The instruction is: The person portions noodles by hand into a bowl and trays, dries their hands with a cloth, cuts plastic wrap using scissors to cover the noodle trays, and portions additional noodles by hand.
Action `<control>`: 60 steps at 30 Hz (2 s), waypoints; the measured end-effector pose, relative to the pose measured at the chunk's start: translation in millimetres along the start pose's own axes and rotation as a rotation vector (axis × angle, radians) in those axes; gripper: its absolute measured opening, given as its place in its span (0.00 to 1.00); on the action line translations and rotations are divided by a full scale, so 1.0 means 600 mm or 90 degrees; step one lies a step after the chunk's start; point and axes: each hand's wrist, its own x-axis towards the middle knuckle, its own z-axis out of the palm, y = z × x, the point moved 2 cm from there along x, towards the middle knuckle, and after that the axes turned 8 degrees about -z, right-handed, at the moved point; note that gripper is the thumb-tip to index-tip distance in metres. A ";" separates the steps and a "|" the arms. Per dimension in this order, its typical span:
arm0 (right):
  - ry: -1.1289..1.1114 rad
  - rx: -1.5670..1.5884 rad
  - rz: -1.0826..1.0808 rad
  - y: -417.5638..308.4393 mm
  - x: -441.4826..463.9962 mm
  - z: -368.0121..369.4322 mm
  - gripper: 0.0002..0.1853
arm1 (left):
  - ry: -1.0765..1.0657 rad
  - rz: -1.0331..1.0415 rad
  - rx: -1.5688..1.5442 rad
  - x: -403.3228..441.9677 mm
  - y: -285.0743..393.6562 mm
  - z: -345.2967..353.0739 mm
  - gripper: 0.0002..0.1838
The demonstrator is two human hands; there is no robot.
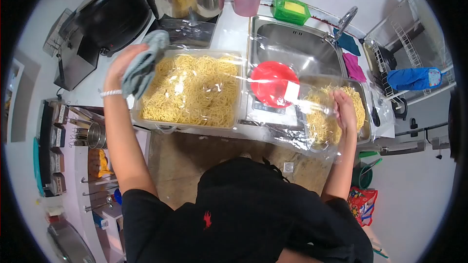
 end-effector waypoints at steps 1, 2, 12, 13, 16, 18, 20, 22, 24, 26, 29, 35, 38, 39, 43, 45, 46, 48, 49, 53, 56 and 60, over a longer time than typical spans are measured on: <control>-0.014 0.005 0.011 -0.008 0.011 0.021 0.11 | 0.018 -0.003 -0.006 -0.011 0.004 -0.022 0.14; -0.029 0.010 0.020 -0.017 0.022 0.043 0.11 | 0.047 -0.035 0.021 -0.020 0.002 -0.038 0.15; -0.133 -0.023 -0.061 0.031 0.088 0.192 0.13 | 0.599 0.352 0.368 -0.044 -0.041 -0.004 0.25; -0.145 -0.038 -0.045 0.028 0.083 0.194 0.13 | 0.576 0.405 0.366 -0.050 -0.019 0.049 0.23; -0.142 -0.020 0.006 -0.009 0.056 0.200 0.12 | 0.388 0.469 0.564 0.003 -0.043 0.149 0.25; -0.111 -0.032 0.029 -0.017 0.050 0.195 0.12 | 0.336 0.441 0.680 0.027 -0.076 0.153 0.26; -0.129 -0.002 -0.008 -0.006 0.047 0.185 0.12 | 0.340 0.411 0.744 0.046 -0.097 0.130 0.26; -0.150 0.004 -0.015 0.008 0.047 0.167 0.13 | 0.357 0.372 0.739 0.047 -0.095 0.091 0.26; -0.137 0.004 -0.020 0.033 0.053 0.148 0.13 | 0.386 0.346 0.717 0.042 -0.104 0.060 0.26; -0.120 -0.004 -0.015 0.038 0.050 0.144 0.13 | 0.429 0.344 0.688 0.038 -0.107 0.028 0.26; -0.091 -0.036 -0.002 0.029 0.033 0.133 0.13 | 0.471 0.319 0.695 0.039 -0.100 -0.016 0.26; -0.073 0.002 -0.011 0.029 0.031 0.107 0.13 | 0.703 0.365 0.662 0.021 -0.045 -0.172 0.24; -0.058 0.040 -0.003 0.030 0.027 0.122 0.13 | 0.669 0.221 0.712 0.037 -0.061 -0.234 0.25; -0.055 0.051 0.002 0.034 0.027 0.127 0.13 | 0.664 0.125 0.747 0.044 -0.071 -0.242 0.26; -0.052 0.110 0.022 0.010 0.018 0.157 0.14 | 0.445 0.245 0.667 0.022 -0.054 -0.151 0.25; -0.058 0.065 0.008 0.016 0.029 0.158 0.15 | 0.384 0.219 0.674 -0.027 -0.062 -0.055 0.25; -0.060 0.025 0.004 0.011 0.032 0.156 0.16 | 0.370 0.164 0.701 -0.053 -0.071 -0.017 0.25; -0.044 -0.048 0.017 -0.003 0.034 0.144 0.20 | 0.350 0.075 0.707 -0.072 -0.126 0.011 0.25; -0.003 -0.064 -0.014 -0.003 0.037 0.131 0.21 | 0.336 0.055 0.686 -0.079 -0.141 0.014 0.25; 0.208 -0.080 -0.075 0.018 0.023 0.035 0.21 | 0.406 0.200 0.561 -0.118 -0.156 0.003 0.24; 0.386 -0.113 -0.080 0.047 -0.028 -0.072 0.14 | 0.542 0.283 0.447 -0.156 -0.144 -0.007 0.22; 0.593 -0.236 -0.090 0.070 -0.095 -0.191 0.10 | 0.638 0.275 0.349 -0.186 -0.152 0.008 0.19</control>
